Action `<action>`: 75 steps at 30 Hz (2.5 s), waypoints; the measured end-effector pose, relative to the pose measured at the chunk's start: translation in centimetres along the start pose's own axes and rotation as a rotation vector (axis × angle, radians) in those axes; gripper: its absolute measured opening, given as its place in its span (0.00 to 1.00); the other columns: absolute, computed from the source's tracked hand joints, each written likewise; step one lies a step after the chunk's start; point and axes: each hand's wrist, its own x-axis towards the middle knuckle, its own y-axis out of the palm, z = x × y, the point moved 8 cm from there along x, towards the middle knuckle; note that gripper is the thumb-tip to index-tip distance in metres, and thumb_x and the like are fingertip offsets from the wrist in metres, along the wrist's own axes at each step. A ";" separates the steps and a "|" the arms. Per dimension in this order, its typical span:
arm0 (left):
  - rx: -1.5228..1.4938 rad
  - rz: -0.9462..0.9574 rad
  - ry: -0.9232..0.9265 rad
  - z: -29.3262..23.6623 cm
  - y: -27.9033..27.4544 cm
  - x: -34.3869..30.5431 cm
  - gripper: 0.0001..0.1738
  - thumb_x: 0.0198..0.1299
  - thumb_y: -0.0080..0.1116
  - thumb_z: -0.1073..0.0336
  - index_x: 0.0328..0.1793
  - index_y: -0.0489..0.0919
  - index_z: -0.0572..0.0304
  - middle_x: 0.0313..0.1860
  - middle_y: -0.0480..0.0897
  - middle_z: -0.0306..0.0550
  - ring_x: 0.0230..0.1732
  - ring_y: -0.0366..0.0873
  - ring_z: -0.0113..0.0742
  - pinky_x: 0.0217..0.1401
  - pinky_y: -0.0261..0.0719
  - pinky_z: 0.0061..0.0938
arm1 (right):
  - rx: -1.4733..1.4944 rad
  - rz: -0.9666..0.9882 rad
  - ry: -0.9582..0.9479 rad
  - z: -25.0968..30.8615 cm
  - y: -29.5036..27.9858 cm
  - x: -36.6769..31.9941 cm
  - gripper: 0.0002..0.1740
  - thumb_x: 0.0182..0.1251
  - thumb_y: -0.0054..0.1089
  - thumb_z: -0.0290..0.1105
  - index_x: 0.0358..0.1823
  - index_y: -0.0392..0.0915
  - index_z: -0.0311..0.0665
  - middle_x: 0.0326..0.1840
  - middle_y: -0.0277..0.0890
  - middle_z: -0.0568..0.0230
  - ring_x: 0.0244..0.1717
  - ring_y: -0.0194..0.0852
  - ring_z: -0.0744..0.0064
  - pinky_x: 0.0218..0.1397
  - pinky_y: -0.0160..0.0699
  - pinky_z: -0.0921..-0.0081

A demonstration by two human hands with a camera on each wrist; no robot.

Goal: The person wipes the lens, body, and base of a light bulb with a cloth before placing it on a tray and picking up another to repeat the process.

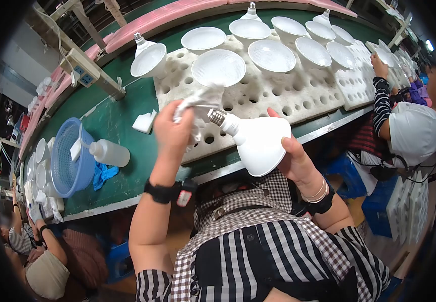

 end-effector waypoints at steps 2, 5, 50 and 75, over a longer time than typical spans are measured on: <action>-0.315 -0.067 -0.282 0.1 -0.9 -1.7 0.14 0.52 0.64 0.74 0.47 0.83 0.62 0.42 0.83 0.49 0.47 0.80 0.49 0.45 0.80 0.37 | 0.075 -0.046 0.047 -0.6 -0.6 0.3 0.60 0.59 0.66 0.54 0.82 0.38 0.36 0.77 0.52 0.48 0.78 0.54 0.55 0.76 0.61 0.57; 0.168 0.126 0.571 -9.7 1.3 -4.0 0.22 0.52 0.68 0.69 0.56 0.81 0.50 0.64 0.75 0.50 0.62 0.72 0.53 0.65 0.70 0.48 | 0.166 0.079 0.106 -0.9 1.1 1.1 0.54 0.60 0.65 0.54 0.81 0.47 0.38 0.76 0.58 0.54 0.75 0.59 0.58 0.74 0.65 0.56; -0.532 0.628 -0.229 -7.4 1.8 -2.3 0.22 0.58 0.71 0.72 0.60 0.80 0.65 0.45 0.84 0.39 0.41 0.79 0.22 0.42 0.78 0.17 | 0.230 0.364 0.207 -2.5 0.9 1.3 0.61 0.60 0.51 0.73 0.83 0.41 0.38 0.77 0.58 0.48 0.72 0.65 0.53 0.75 0.63 0.56; -0.131 0.358 -0.056 -11.3 -2.0 -0.7 0.14 0.58 0.66 0.71 0.50 0.83 0.64 0.33 0.84 0.38 0.26 0.77 0.19 0.28 0.74 0.17 | 0.076 0.410 0.384 -4.1 0.3 0.8 0.45 0.76 0.31 0.68 0.80 0.52 0.41 0.74 0.66 0.50 0.72 0.66 0.53 0.69 0.72 0.53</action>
